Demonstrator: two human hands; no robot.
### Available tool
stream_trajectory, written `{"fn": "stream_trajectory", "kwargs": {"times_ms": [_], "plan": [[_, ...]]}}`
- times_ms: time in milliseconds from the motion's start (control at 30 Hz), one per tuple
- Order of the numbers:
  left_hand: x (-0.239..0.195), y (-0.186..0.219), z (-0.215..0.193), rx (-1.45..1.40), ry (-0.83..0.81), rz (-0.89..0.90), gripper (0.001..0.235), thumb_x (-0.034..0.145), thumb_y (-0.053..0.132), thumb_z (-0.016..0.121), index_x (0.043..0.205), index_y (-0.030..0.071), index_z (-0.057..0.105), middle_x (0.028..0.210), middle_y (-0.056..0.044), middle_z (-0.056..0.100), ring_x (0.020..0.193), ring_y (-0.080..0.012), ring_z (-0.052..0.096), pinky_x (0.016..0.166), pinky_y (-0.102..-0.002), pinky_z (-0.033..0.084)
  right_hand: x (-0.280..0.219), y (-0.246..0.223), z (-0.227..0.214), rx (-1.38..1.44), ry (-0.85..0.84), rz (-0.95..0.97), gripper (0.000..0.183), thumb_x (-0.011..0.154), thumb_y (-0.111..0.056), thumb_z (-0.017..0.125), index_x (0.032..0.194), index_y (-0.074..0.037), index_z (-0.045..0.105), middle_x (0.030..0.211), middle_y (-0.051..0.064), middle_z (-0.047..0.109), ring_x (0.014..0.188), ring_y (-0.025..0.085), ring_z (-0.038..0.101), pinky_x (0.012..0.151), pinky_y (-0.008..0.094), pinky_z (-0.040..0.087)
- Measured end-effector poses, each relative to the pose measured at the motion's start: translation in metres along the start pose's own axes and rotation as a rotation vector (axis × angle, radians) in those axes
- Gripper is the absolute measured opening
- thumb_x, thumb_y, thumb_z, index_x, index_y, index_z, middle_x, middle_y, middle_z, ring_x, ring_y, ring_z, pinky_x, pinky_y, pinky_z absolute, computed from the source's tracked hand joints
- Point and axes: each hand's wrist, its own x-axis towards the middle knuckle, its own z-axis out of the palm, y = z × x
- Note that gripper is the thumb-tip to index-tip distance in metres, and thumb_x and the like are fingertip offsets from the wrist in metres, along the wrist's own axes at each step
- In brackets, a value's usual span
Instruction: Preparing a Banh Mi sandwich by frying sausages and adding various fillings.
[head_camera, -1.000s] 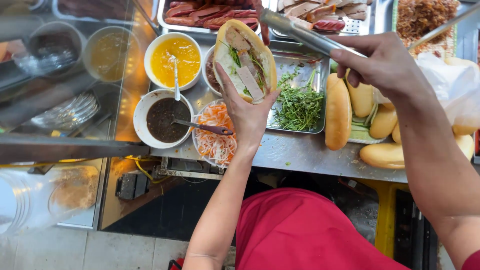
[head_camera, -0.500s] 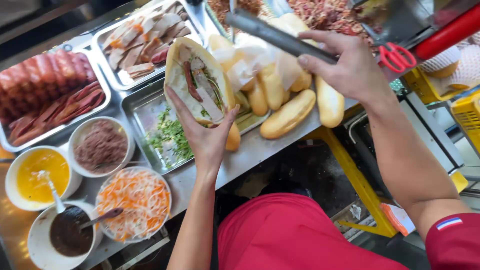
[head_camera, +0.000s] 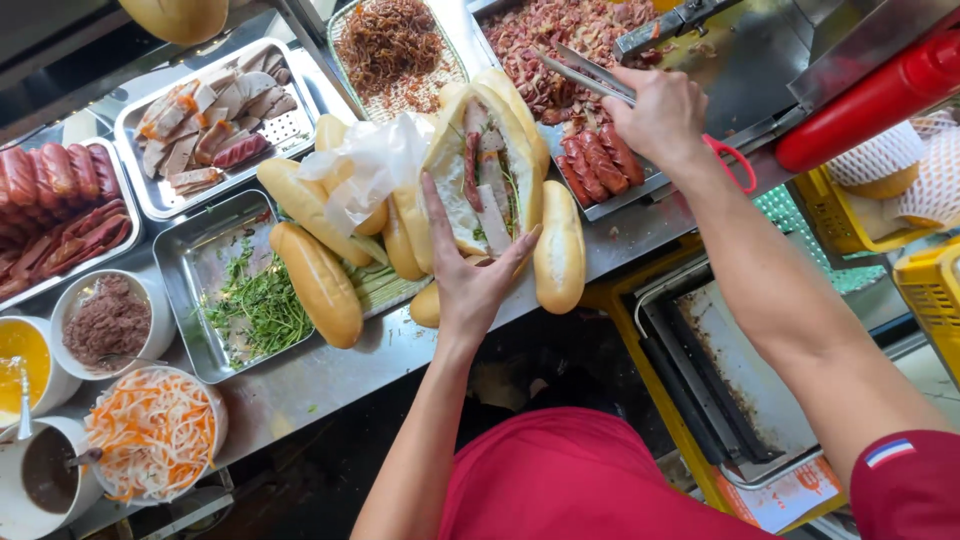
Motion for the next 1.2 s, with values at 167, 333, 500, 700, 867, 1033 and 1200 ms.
{"fn": "stream_trajectory", "kwargs": {"times_ms": [167, 333, 500, 700, 867, 1033, 1200], "plan": [[0.007, 0.001, 0.007, 0.124, 0.039, 0.033, 0.124, 0.080, 0.017, 0.094, 0.167, 0.004, 0.008, 0.167, -0.023, 0.033, 0.148, -0.0276, 0.044, 0.122, -0.038, 0.039, 0.047, -0.012, 0.042, 0.033, 0.049, -0.149, 0.044, 0.087, -0.039, 0.080, 0.127, -0.023, 0.075, 0.095, 0.021, 0.075, 0.086, 0.041, 0.071, 0.079, 0.054, 0.055], [0.019, 0.007, -0.006, -0.019, 0.038, -0.141, 0.126, 0.077, 0.023, 0.091, 0.167, 0.006, 0.005, 0.164, -0.020, 0.036, 0.140, -0.0256, 0.051, 0.116, -0.036, 0.045, 0.038, 0.002, 0.033, -0.177, -0.264, 0.012, 0.037, 0.090, -0.033, 0.070, 0.127, -0.030, 0.076, 0.091, 0.021, 0.074, 0.087, 0.042, 0.072, 0.080, 0.055, 0.055], [0.034, -0.002, -0.022, 0.057, 0.028, -0.107, 0.124, 0.077, 0.022, 0.091, 0.167, 0.006, 0.008, 0.161, -0.021, 0.040, 0.140, -0.0273, 0.052, 0.115, -0.036, 0.045, 0.036, -0.008, -0.006, -0.153, -0.248, 0.024, 0.043, 0.085, -0.037, 0.075, 0.128, -0.031, 0.075, 0.091, 0.021, 0.074, 0.087, 0.041, 0.071, 0.083, 0.055, 0.054], [0.052, -0.003, -0.024, 0.105, 0.003, -0.078, 0.121, 0.079, 0.021, 0.092, 0.167, 0.005, 0.012, 0.159, -0.021, 0.045, 0.138, -0.0251, 0.055, 0.116, -0.036, 0.045, 0.107, -0.011, 0.033, -0.052, -0.121, 0.085, 0.031, 0.091, -0.036, 0.071, 0.116, -0.018, 0.076, 0.093, 0.020, 0.074, 0.087, 0.039, 0.071, 0.082, 0.053, 0.054], [0.060, 0.001, -0.026, 0.046, -0.027, -0.116, 0.121, 0.079, 0.020, 0.091, 0.167, 0.006, 0.010, 0.157, -0.019, 0.047, 0.132, -0.0226, 0.058, 0.112, -0.034, 0.050, 0.122, 0.007, 0.095, -0.107, -0.140, 0.066, 0.020, 0.090, -0.021, 0.067, 0.100, -0.005, 0.074, 0.088, 0.019, 0.072, 0.083, 0.033, 0.072, 0.077, 0.053, 0.056], [0.069, -0.003, -0.027, -0.094, -0.044, -0.149, 0.118, 0.081, 0.011, 0.087, 0.168, 0.009, 0.007, 0.159, -0.018, 0.044, 0.131, -0.0223, 0.057, 0.109, -0.035, 0.052, 0.039, -0.011, 0.042, -0.128, -0.195, 0.029, 0.020, 0.096, -0.028, 0.068, 0.107, -0.013, 0.070, 0.084, 0.023, 0.072, 0.083, 0.046, 0.070, 0.077, 0.059, 0.054], [0.077, -0.007, -0.028, -0.158, -0.068, -0.177, 0.118, 0.081, 0.005, 0.086, 0.167, 0.012, 0.005, 0.156, -0.018, 0.045, 0.128, -0.0221, 0.060, 0.105, -0.035, 0.055, 0.048, -0.014, 0.021, -0.106, -0.185, 0.102, 0.026, 0.091, -0.030, 0.071, 0.113, -0.017, 0.073, 0.087, 0.026, 0.072, 0.084, 0.047, 0.069, 0.079, 0.061, 0.054]]}}
